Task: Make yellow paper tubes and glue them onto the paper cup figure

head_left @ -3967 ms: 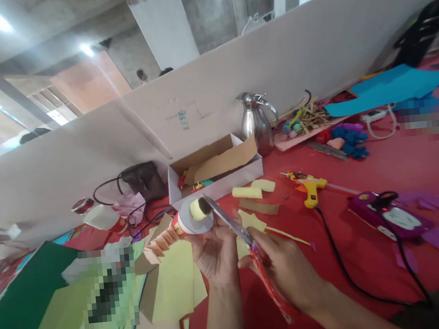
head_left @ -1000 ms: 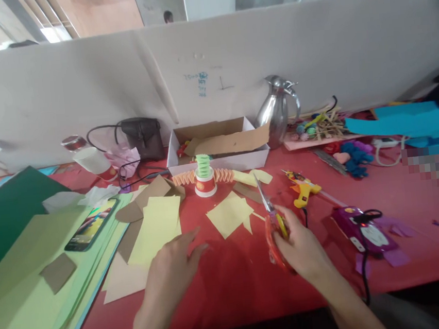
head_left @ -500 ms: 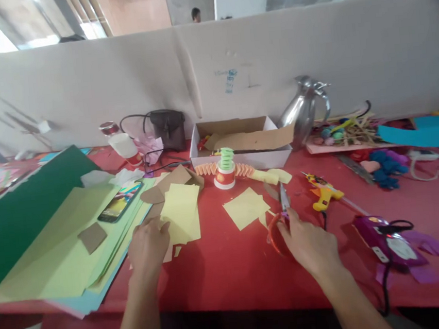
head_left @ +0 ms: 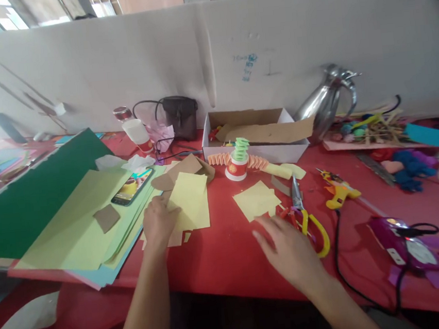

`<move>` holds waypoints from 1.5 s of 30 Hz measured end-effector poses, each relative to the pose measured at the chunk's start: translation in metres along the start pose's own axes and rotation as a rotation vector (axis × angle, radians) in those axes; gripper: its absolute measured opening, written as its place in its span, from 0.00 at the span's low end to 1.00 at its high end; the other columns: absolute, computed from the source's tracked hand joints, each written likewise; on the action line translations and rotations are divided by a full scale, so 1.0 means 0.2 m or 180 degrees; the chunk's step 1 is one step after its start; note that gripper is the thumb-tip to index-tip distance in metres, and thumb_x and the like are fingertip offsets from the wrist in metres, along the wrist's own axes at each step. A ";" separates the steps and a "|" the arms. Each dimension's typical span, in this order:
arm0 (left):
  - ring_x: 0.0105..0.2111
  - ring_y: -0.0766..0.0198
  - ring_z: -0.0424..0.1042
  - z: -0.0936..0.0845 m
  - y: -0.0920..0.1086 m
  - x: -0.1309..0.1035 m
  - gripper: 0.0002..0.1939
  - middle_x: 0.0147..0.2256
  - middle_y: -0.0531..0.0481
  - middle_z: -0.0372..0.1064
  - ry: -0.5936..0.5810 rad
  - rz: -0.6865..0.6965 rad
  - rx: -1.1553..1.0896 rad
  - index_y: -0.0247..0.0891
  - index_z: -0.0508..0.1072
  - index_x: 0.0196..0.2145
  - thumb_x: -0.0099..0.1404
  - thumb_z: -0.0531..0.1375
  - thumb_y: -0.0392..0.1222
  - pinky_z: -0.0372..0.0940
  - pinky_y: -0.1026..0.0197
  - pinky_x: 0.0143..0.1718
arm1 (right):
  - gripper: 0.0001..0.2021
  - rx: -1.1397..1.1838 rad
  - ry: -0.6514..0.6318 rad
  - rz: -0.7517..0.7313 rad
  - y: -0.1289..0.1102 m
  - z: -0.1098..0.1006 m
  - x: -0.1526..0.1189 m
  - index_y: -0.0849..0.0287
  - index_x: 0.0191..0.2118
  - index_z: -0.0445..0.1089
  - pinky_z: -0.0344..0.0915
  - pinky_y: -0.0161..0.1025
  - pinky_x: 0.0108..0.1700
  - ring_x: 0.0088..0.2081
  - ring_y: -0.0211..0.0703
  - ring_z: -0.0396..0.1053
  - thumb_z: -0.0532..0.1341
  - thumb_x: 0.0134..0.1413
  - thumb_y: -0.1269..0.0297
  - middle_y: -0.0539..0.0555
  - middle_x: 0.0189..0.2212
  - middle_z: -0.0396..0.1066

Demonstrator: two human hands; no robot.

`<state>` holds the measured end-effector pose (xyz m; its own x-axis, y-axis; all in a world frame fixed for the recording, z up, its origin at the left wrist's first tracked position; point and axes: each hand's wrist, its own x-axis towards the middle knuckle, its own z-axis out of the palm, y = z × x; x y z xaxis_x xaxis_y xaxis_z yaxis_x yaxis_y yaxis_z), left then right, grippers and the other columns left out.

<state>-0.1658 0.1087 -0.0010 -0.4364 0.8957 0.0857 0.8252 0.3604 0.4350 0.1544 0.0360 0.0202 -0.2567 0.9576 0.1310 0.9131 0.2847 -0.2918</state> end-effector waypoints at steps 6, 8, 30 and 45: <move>0.35 0.51 0.73 -0.07 0.01 -0.01 0.07 0.27 0.49 0.71 0.0002 -0.0096 -0.0589 0.41 0.73 0.29 0.53 0.63 0.45 0.63 0.55 0.37 | 0.17 0.0193 0.0041 0.0009 0.07 0.05 -0.04 0.64 0.55 0.72 0.73 0.56 0.47 0.48 0.61 0.72 0.54 0.67 0.64 0.64 0.45 0.73; 0.33 0.54 0.73 -0.10 0.05 -0.08 0.09 0.28 0.49 0.73 0.0138 -0.0183 -0.1000 0.41 0.73 0.32 0.57 0.61 0.48 0.64 0.57 0.34 | 0.17 0.0544 0.0266 0.0018 0.09 0.04 -0.04 0.61 0.55 0.72 0.73 0.56 0.47 0.46 0.59 0.73 0.54 0.67 0.63 0.63 0.44 0.74; 0.45 0.46 0.79 0.03 0.50 -0.45 0.25 0.44 0.39 0.80 -0.2379 -0.0959 -0.4744 0.34 0.77 0.48 0.52 0.72 0.39 0.74 0.51 0.47 | 0.11 0.3500 -0.0419 -0.0585 0.08 0.04 0.10 0.50 0.45 0.81 0.75 0.41 0.48 0.43 0.47 0.80 0.70 0.55 0.61 0.52 0.42 0.82; 0.48 0.49 0.78 0.12 0.44 -0.24 0.25 0.48 0.41 0.79 -0.2815 -0.0345 -0.4756 0.37 0.75 0.53 0.58 0.69 0.35 0.72 0.53 0.51 | 0.16 0.4176 -0.0723 0.0545 0.06 0.11 0.27 0.59 0.35 0.79 0.70 0.38 0.35 0.29 0.40 0.73 0.67 0.55 0.49 0.53 0.30 0.77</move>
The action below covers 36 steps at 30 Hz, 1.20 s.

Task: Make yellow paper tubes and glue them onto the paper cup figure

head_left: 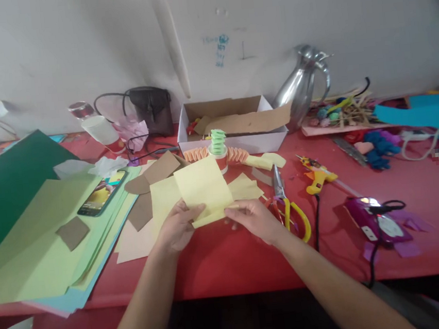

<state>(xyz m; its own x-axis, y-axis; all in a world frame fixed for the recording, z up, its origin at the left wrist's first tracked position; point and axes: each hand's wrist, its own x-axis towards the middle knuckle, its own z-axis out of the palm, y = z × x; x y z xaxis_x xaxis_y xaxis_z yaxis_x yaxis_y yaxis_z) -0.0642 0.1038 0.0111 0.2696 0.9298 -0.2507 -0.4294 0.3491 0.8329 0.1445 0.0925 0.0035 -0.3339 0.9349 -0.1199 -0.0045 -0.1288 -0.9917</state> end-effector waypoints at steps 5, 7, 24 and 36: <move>0.49 0.50 0.77 0.04 -0.01 -0.02 0.25 0.50 0.43 0.78 -0.0021 0.0029 0.0044 0.40 0.72 0.57 0.62 0.67 0.39 0.70 0.52 0.52 | 0.17 0.0422 0.0209 0.0323 0.03 0.03 0.00 0.60 0.33 0.76 0.69 0.35 0.31 0.27 0.39 0.74 0.69 0.52 0.49 0.52 0.25 0.76; 0.51 0.50 0.76 0.05 -0.01 -0.02 0.25 0.51 0.43 0.77 -0.0032 0.0099 0.0037 0.41 0.72 0.57 0.63 0.66 0.40 0.69 0.52 0.53 | 0.17 0.0457 0.0316 0.0319 0.03 0.03 0.01 0.60 0.31 0.74 0.68 0.34 0.28 0.26 0.38 0.74 0.69 0.51 0.49 0.51 0.23 0.75; 0.53 0.53 0.75 0.02 -0.05 -0.01 0.22 0.50 0.45 0.78 0.0089 0.0212 0.0329 0.40 0.78 0.48 0.55 0.71 0.33 0.69 0.58 0.54 | 0.08 0.0494 0.0478 0.0287 -0.01 0.02 0.00 0.56 0.39 0.69 0.61 0.30 0.18 0.21 0.34 0.72 0.63 0.57 0.59 0.50 0.33 0.73; 0.38 0.61 0.80 0.05 0.00 -0.01 0.20 0.41 0.46 0.81 0.0320 -0.0279 -0.0062 0.38 0.81 0.45 0.53 0.70 0.29 0.73 0.67 0.37 | 0.07 -0.1347 0.0204 -0.1316 -0.03 -0.12 -0.02 0.50 0.43 0.75 0.70 0.47 0.52 0.56 0.51 0.67 0.67 0.59 0.63 0.56 0.52 0.67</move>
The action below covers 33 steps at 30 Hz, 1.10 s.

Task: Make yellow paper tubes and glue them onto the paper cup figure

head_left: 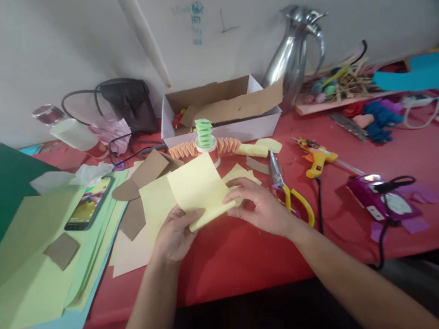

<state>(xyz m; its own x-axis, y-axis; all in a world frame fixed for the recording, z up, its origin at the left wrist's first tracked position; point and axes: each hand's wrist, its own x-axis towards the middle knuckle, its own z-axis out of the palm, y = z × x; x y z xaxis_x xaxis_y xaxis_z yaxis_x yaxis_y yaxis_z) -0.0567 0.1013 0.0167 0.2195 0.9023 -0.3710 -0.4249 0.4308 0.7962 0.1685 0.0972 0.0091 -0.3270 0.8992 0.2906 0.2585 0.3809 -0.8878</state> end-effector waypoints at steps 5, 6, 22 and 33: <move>0.39 0.58 0.80 0.00 0.00 0.00 0.14 0.39 0.46 0.81 0.0139 0.0078 -0.0006 0.37 0.81 0.42 0.55 0.70 0.34 0.74 0.63 0.41 | 0.04 0.0198 0.0200 0.0203 -0.01 0.03 0.01 0.54 0.39 0.74 0.71 0.39 0.41 0.43 0.44 0.72 0.64 0.61 0.61 0.55 0.43 0.72; 0.41 0.56 0.80 0.00 -0.01 -0.01 0.15 0.41 0.45 0.81 0.0119 0.0120 -0.0001 0.37 0.81 0.43 0.56 0.70 0.36 0.74 0.61 0.43 | 0.04 0.0221 0.0207 0.0236 -0.02 0.03 0.01 0.54 0.38 0.73 0.70 0.38 0.40 0.41 0.43 0.72 0.64 0.61 0.61 0.54 0.40 0.72; 0.53 0.46 0.75 0.00 -0.05 -0.01 0.22 0.50 0.42 0.78 -0.0146 0.0490 0.0270 0.40 0.79 0.49 0.55 0.72 0.41 0.71 0.48 0.54 | 0.13 0.0013 0.0415 0.0630 -0.07 0.04 0.01 0.55 0.28 0.64 0.59 0.34 0.29 0.26 0.37 0.61 0.63 0.60 0.56 0.46 0.22 0.63; 0.52 0.49 0.75 0.02 -0.03 -0.02 0.22 0.52 0.44 0.76 -0.0070 0.0433 0.0383 0.42 0.77 0.52 0.59 0.70 0.38 0.75 0.53 0.48 | 0.25 0.0771 0.0595 0.0685 -0.03 0.07 -0.01 0.49 0.55 0.60 0.68 0.37 0.33 0.35 0.39 0.71 0.68 0.54 0.59 0.54 0.49 0.70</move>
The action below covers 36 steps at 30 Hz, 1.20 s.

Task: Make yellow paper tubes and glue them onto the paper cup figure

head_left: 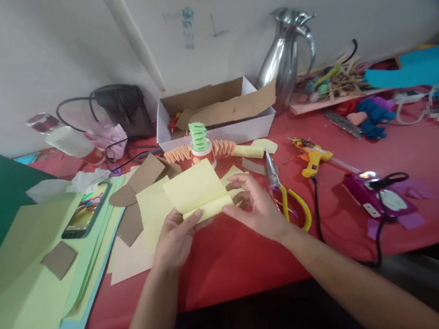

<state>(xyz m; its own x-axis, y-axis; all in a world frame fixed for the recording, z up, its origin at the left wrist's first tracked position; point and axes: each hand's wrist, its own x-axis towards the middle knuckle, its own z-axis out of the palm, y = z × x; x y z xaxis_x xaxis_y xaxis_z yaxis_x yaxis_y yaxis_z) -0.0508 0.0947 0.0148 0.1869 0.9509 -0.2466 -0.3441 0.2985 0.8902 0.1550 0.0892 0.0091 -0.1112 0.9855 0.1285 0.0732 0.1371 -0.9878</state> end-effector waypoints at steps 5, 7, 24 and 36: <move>0.44 0.55 0.79 -0.01 0.01 -0.01 0.21 0.49 0.46 0.78 -0.0020 -0.0218 -0.0088 0.43 0.79 0.49 0.57 0.70 0.36 0.77 0.60 0.39 | 0.33 0.0139 -0.0298 -0.0397 0.01 0.00 -0.01 0.42 0.62 0.57 0.72 0.41 0.42 0.45 0.45 0.71 0.69 0.54 0.64 0.55 0.58 0.63; 0.41 0.57 0.79 -0.01 0.01 -0.01 0.20 0.47 0.47 0.79 0.0005 -0.0276 -0.0190 0.42 0.80 0.47 0.56 0.71 0.35 0.78 0.61 0.36 | 0.27 0.0089 -0.0229 -0.0634 0.01 0.00 -0.01 0.43 0.58 0.62 0.73 0.42 0.44 0.48 0.46 0.71 0.69 0.54 0.64 0.55 0.59 0.62; 0.34 0.61 0.79 -0.01 0.02 0.00 0.14 0.42 0.46 0.80 0.0260 -0.0445 -0.0314 0.35 0.82 0.39 0.52 0.73 0.36 0.78 0.65 0.28 | 0.14 -0.0101 0.0024 -0.0901 0.03 0.01 -0.02 0.48 0.53 0.72 0.75 0.40 0.42 0.44 0.43 0.74 0.64 0.63 0.64 0.54 0.48 0.74; 0.35 0.62 0.77 -0.01 0.00 -0.01 0.11 0.40 0.43 0.80 -0.0145 -0.0117 0.0183 0.34 0.83 0.36 0.54 0.72 0.38 0.74 0.67 0.31 | 0.09 -0.0060 0.0299 -0.0561 0.02 0.03 -0.04 0.53 0.47 0.72 0.74 0.41 0.38 0.36 0.42 0.74 0.64 0.62 0.60 0.55 0.42 0.75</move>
<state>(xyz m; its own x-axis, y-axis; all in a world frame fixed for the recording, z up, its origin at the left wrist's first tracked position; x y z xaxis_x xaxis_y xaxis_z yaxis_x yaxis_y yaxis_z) -0.0537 0.0932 0.0142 0.2406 0.9343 -0.2631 -0.2829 0.3268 0.9018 0.1505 0.0822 0.0039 -0.0310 0.9510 0.3076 0.0794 0.3091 -0.9477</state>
